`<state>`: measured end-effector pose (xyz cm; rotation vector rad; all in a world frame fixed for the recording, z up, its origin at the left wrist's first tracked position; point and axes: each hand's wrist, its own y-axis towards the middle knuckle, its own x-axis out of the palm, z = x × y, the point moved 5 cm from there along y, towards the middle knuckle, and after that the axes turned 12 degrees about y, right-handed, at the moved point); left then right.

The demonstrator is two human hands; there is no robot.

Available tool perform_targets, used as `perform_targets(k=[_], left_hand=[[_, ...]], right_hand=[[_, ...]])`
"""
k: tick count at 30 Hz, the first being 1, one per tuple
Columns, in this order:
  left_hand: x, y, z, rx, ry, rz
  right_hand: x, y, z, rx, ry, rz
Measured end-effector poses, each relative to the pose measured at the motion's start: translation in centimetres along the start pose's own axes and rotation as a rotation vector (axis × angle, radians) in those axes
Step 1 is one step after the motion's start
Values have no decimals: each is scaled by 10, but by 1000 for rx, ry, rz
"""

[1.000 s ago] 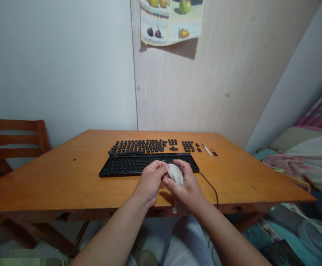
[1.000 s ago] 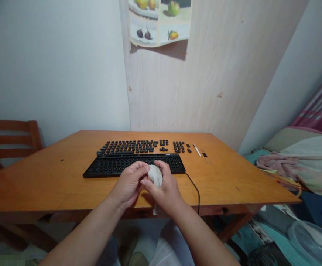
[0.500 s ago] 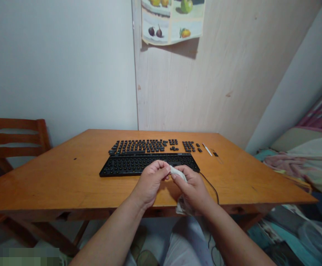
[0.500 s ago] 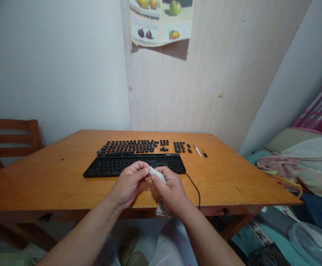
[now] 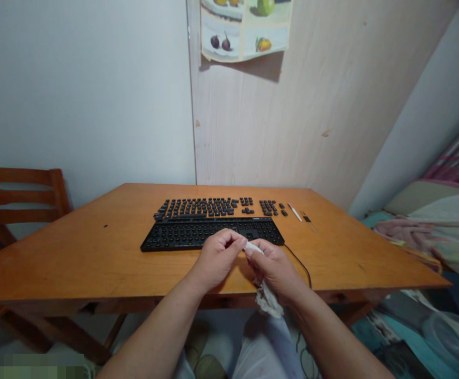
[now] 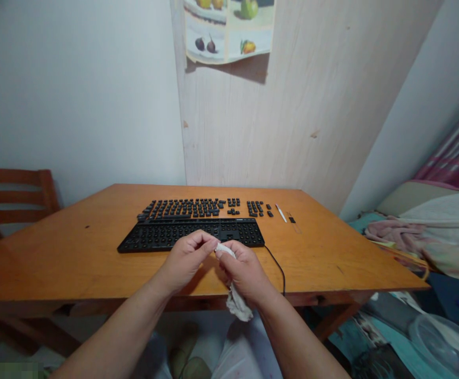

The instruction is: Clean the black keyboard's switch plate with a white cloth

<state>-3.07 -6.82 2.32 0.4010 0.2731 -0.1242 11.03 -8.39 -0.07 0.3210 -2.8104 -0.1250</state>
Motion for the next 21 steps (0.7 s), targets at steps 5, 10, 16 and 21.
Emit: perform_targets(k=[5, 10, 16, 21], left_hand=[[-5, 1, 2, 106, 188, 68], [-2, 4, 8, 158, 283, 36], [-7, 24, 2, 81, 217, -31], [-33, 55, 1, 65, 202, 150]], right_hand=[[-3, 2, -1, -28, -42, 57], [-8, 4, 2, -60, -12, 152], [-29, 7, -15, -102, -84, 233], [-64, 12, -50, -165, -273, 299]])
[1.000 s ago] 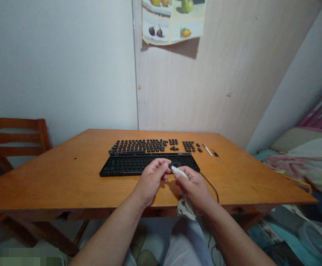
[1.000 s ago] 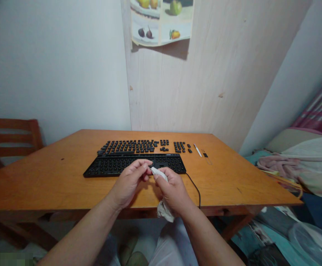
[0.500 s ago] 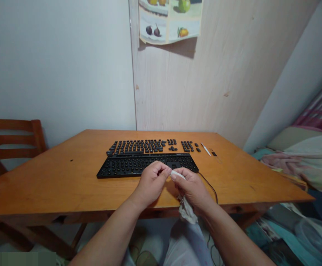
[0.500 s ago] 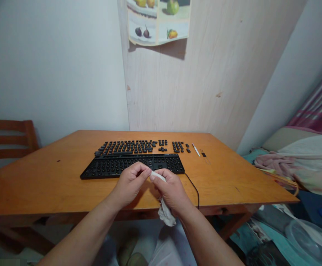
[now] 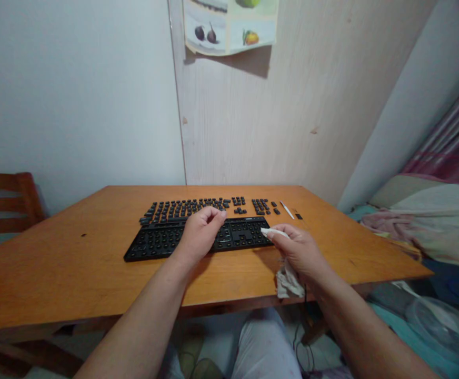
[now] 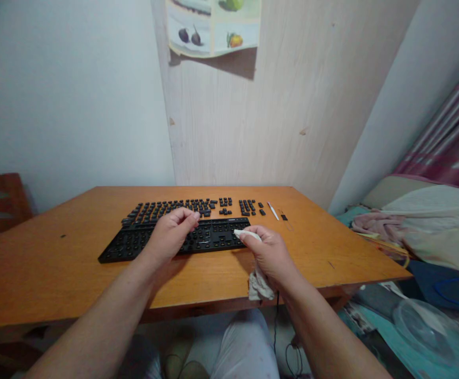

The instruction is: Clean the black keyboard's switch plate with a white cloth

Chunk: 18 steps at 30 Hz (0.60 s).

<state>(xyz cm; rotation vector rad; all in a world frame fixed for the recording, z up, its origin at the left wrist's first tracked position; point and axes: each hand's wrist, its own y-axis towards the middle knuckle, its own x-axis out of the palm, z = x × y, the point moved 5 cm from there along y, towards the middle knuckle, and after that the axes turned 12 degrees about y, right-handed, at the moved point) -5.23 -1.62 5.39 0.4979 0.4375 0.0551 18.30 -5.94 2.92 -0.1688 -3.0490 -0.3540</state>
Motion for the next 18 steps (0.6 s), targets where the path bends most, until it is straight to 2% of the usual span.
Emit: perform_targets(k=[4, 6, 10, 13, 15, 18], left_hand=[[-6, 27, -9, -17, 59, 101], [-3, 39, -14, -18, 139, 88], [10, 55, -22, 23, 434, -88], [17, 61, -25, 132, 637, -232], [19, 62, -27, 190, 727, -260], [21, 59, -35, 207, 817, -291]], right_hand=[[-28, 20, -10, -41, -177, -49], [-41, 30, -11, -77, -332, -80], [-58, 50, -7, -70, -564, -201], [-60, 61, -5, -30, -648, -339], [-57, 67, -7, -11, -720, -421], [-50, 72, -11, 6, -838, -539]])
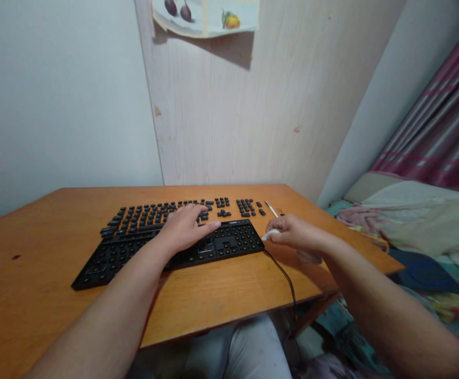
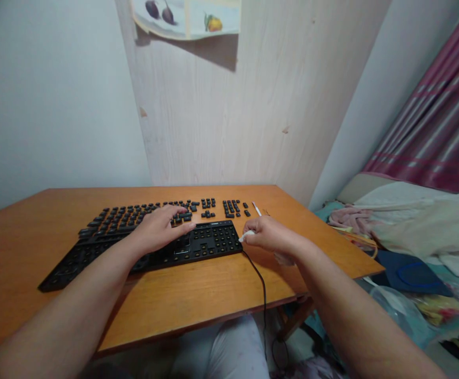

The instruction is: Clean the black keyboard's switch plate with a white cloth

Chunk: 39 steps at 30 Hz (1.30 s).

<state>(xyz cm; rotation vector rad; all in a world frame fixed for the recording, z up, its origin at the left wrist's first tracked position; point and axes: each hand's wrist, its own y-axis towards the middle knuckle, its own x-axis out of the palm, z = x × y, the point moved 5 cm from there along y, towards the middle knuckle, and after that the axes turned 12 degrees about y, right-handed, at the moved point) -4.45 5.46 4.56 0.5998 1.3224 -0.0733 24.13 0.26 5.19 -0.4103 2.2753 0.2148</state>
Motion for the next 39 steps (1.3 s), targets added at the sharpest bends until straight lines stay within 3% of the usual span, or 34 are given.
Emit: perform_targets(k=[7, 21, 27, 39], left_hand=[[16, -12, 3, 92, 76, -175], [25, -18, 7, 112, 66, -341], [26, -20, 7, 119, 53, -355], [41, -22, 4, 141, 79, -332]], right_hand=[[5, 15, -10, 43, -271, -217], [17, 30, -31, 38, -541, -363], [23, 33, -31, 40, -626, -351], [26, 31, -23, 9, -556, -279]])
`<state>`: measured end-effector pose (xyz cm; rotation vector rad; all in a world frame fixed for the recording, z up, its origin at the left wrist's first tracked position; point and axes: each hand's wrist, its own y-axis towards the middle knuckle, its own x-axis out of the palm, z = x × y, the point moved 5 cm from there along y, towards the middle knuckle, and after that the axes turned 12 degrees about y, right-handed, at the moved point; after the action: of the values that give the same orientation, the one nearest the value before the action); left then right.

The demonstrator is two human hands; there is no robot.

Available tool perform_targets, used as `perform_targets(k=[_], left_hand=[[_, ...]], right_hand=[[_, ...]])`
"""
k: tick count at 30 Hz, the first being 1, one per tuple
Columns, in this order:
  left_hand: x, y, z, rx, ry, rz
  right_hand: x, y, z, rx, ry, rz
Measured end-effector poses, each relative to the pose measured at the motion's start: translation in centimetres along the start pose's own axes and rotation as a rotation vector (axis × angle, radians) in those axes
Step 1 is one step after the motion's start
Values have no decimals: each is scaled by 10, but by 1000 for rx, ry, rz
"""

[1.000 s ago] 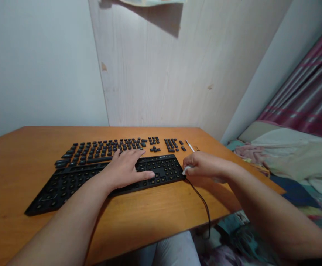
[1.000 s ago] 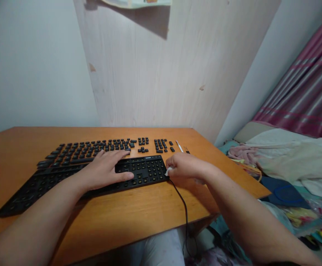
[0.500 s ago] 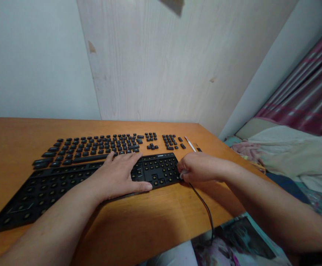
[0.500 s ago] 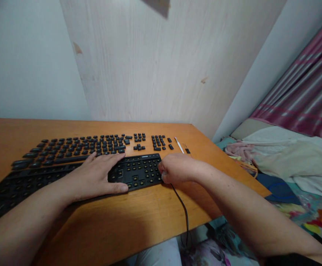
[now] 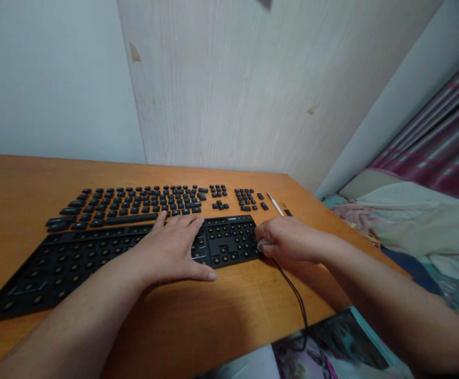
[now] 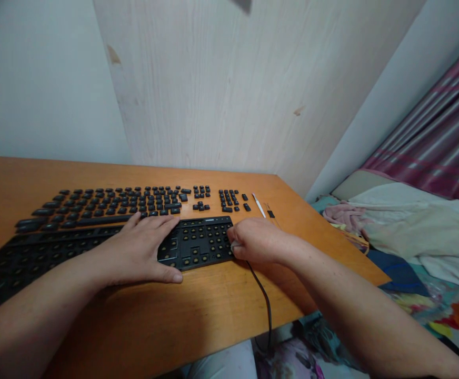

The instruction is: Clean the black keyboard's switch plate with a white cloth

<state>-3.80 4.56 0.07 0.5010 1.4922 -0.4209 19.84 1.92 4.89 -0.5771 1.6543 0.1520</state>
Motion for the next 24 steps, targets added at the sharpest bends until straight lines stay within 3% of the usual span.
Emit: perform_targets(k=[15, 24], left_hand=[[2, 1, -1, -4, -12, -6], [2, 2, -2, -12, -27, 8]], right_hand=[[0, 1, 2, 60, 54, 13], [-1, 12, 9, 106, 81, 88]])
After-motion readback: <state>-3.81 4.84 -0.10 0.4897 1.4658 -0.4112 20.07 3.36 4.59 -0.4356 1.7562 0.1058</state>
